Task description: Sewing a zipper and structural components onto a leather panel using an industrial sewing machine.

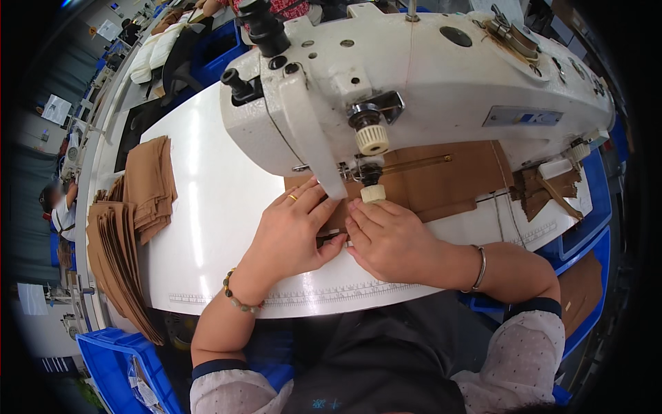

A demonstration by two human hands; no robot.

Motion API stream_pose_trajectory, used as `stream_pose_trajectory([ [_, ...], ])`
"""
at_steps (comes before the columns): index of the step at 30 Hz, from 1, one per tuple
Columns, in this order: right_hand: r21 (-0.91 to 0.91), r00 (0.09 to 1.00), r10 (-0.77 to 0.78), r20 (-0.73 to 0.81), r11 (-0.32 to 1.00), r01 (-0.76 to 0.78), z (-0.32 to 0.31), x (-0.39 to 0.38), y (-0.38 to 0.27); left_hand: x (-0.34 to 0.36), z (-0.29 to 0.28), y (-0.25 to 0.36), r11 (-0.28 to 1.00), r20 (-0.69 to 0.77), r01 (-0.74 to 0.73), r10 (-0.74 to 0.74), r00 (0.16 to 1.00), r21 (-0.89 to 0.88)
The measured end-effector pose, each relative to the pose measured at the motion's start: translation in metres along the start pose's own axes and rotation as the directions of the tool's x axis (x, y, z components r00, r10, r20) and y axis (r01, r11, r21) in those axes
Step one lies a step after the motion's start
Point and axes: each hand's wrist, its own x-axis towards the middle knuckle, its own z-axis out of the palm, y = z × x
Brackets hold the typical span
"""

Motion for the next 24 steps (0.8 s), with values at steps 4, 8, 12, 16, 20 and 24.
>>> stream_pose_trajectory([
  [4, 0.079, 0.997, 0.024, 0.08, 0.996, -0.03, -0.037, 0.005, 0.004, -0.002, 0.001, 0.002, 0.999, 0.016, -0.006, 0.006, 1.0, 0.037],
  [8, -0.231, 0.985, 0.095, -0.141, 0.965, -0.126, -0.143, -0.017, 0.05, -0.007, 0.005, 0.001, 0.981, 0.044, -0.072, 0.065, 0.997, 0.179],
  [12, -0.428, 0.813, 0.299, -0.5, 0.731, -0.532, -0.228, -0.067, 0.153, -0.007, 0.013, 0.003, 0.987, 0.007, -0.041, 0.04, 0.999, 0.157],
  [16, -0.171, 0.508, 0.598, -0.62, 0.529, -0.831, -0.276, -0.138, 0.256, -0.005, 0.026, 0.01, 0.993, -0.146, 0.106, -0.097, 0.985, 0.054],
  [20, 0.345, 0.194, 0.748, -0.635, 0.5, -0.794, -0.326, -0.206, 0.317, -0.005, 0.024, 0.003, 0.996, -0.163, 0.087, -0.081, 0.983, 0.032],
  [24, 0.608, 0.043, 0.781, -0.624, 0.519, -0.602, -0.326, -0.272, 0.333, -0.005, 0.022, 0.002, 0.996, -0.134, 0.083, -0.084, 0.987, -0.008],
])
